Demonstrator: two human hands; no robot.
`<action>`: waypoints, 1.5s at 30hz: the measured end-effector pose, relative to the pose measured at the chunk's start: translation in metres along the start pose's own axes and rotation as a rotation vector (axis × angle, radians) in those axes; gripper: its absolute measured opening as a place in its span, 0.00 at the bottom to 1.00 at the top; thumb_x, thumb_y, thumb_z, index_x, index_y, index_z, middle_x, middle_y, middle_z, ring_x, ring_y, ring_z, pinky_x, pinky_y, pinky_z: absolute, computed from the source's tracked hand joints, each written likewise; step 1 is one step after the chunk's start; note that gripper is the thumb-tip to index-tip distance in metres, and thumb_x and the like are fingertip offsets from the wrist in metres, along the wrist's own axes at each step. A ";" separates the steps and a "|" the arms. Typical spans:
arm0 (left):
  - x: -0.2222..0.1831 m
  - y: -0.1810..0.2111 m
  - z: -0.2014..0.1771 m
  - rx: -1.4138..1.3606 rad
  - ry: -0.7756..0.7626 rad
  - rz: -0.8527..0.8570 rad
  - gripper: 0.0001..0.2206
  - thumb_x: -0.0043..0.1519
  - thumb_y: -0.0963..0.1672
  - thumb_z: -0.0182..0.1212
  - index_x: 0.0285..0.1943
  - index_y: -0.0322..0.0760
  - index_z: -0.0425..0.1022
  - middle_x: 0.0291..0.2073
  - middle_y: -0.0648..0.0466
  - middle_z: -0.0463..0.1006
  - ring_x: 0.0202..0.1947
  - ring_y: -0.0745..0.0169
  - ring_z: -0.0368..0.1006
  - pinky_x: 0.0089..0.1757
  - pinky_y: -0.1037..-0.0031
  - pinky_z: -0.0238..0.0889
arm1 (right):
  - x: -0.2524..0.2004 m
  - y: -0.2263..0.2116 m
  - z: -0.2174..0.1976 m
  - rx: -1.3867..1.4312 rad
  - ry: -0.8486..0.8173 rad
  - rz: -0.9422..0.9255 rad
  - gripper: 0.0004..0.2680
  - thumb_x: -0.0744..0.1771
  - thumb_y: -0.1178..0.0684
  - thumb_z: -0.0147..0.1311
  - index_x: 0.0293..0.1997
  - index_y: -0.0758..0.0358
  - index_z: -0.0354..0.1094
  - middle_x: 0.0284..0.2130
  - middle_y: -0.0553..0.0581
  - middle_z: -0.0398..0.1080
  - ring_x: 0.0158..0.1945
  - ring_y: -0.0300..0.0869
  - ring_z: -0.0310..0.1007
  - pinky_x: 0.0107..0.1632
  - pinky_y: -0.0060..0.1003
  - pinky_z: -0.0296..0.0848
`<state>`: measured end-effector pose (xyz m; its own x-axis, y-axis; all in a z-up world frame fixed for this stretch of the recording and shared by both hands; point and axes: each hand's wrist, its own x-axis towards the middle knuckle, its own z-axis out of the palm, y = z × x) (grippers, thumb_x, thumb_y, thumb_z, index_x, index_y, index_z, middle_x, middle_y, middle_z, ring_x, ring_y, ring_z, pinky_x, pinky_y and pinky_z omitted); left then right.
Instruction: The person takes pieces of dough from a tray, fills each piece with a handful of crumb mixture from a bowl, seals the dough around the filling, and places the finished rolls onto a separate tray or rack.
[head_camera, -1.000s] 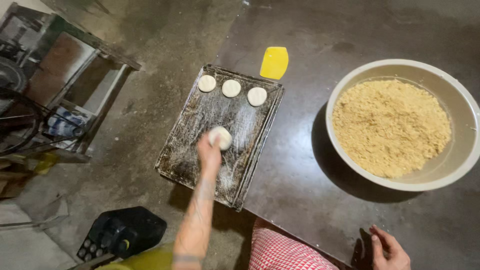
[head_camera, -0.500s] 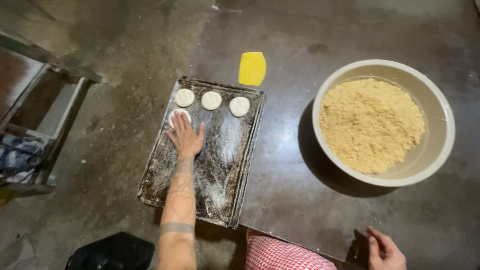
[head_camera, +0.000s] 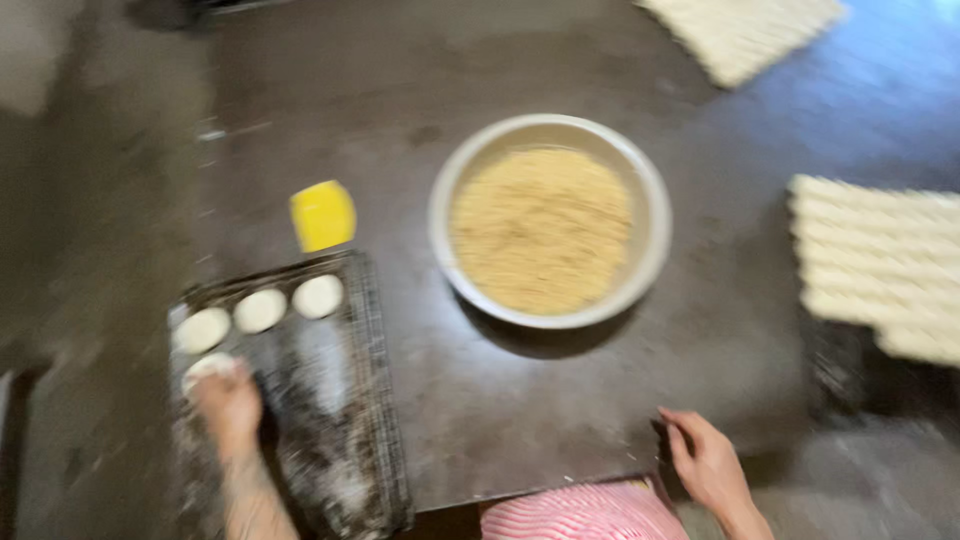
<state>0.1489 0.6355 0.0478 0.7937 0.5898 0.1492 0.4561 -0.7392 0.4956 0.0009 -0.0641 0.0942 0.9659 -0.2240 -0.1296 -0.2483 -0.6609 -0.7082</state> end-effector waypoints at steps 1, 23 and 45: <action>-0.013 0.004 -0.001 -0.198 0.004 -0.105 0.26 0.72 0.52 0.53 0.70 0.24 0.68 0.58 0.30 0.77 0.56 0.33 0.74 0.57 0.52 0.65 | -0.003 0.005 -0.008 -0.005 0.029 0.038 0.10 0.66 0.56 0.53 0.51 0.63 0.75 0.43 0.61 0.78 0.47 0.50 0.80 0.51 0.39 0.74; -0.464 0.472 0.162 -0.859 -1.345 -0.047 0.16 0.67 0.44 0.56 0.61 0.30 0.73 0.52 0.48 0.83 0.52 0.65 0.78 0.53 0.74 0.70 | 0.162 0.221 -0.186 0.185 0.196 0.478 0.07 0.67 0.57 0.56 0.45 0.69 0.75 0.33 0.65 0.79 0.33 0.51 0.78 0.36 0.47 0.76; -0.383 0.463 0.074 -0.606 -0.655 0.134 0.10 0.60 0.41 0.68 0.41 0.29 0.72 0.30 0.45 0.76 0.30 0.53 0.71 0.34 0.69 0.67 | 0.063 -0.030 -0.089 0.455 -0.256 -0.362 0.22 0.63 0.68 0.50 0.67 0.71 0.63 0.60 0.72 0.68 0.60 0.56 0.69 0.61 0.47 0.68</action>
<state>0.0857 0.0433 0.1564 0.9798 0.0705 -0.1871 0.1999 -0.3810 0.9027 0.0632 -0.1223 0.1693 0.9837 0.1723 0.0515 0.0990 -0.2795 -0.9550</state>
